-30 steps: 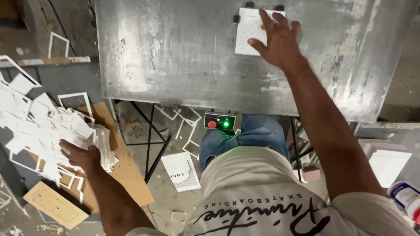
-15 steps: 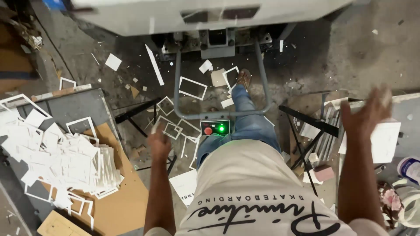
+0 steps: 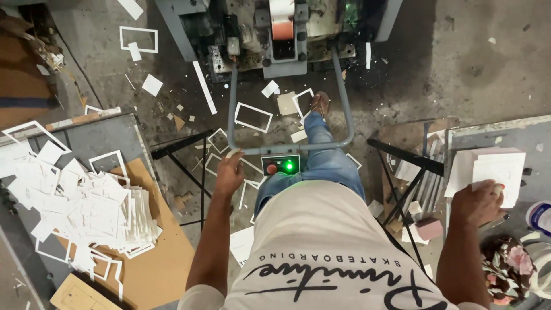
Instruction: Manually placing paper components into a die-cutting or pressing machine and removing the finished parts.
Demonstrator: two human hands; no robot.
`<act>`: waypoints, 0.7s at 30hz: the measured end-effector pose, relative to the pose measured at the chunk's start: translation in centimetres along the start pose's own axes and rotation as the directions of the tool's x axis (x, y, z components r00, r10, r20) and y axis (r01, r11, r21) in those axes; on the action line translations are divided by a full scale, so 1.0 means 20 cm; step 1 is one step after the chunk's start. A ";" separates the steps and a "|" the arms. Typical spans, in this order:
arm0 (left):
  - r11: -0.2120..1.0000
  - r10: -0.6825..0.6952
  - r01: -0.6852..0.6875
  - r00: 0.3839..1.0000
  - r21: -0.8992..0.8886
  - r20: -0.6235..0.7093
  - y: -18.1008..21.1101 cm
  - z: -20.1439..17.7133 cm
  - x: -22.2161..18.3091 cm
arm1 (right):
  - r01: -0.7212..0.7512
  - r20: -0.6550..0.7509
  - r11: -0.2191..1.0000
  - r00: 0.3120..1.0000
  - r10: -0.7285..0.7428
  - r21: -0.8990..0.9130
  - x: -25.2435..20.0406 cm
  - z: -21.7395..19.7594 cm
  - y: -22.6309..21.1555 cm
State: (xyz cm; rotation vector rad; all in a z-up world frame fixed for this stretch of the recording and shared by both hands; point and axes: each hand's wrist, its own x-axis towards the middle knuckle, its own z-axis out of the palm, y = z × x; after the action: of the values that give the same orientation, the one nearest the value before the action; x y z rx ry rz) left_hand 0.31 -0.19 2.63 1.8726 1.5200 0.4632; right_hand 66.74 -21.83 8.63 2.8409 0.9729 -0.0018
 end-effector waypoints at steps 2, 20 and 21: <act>1.000 0.005 -0.005 1.000 0.000 -0.020 0.00 -0.01 -0.02 | -0.024 0.002 1.000 1.000 0.024 -0.015 -0.01 -0.08 0.01; 0.996 -0.059 0.072 0.979 -0.060 0.196 0.39 -0.14 0.36 | 0.303 -0.261 0.920 0.936 -0.238 0.249 0.03 0.09 0.35; 0.991 0.065 -0.033 0.967 -0.133 0.245 0.48 -0.20 0.43 | 0.202 -0.313 0.952 0.942 -0.124 0.229 0.07 0.09 0.39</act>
State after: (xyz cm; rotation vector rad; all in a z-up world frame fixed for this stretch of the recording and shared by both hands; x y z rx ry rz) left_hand 6.86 8.25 10.93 1.7967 1.2516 0.3248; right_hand 72.63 -27.33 7.83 3.0430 1.3622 0.3113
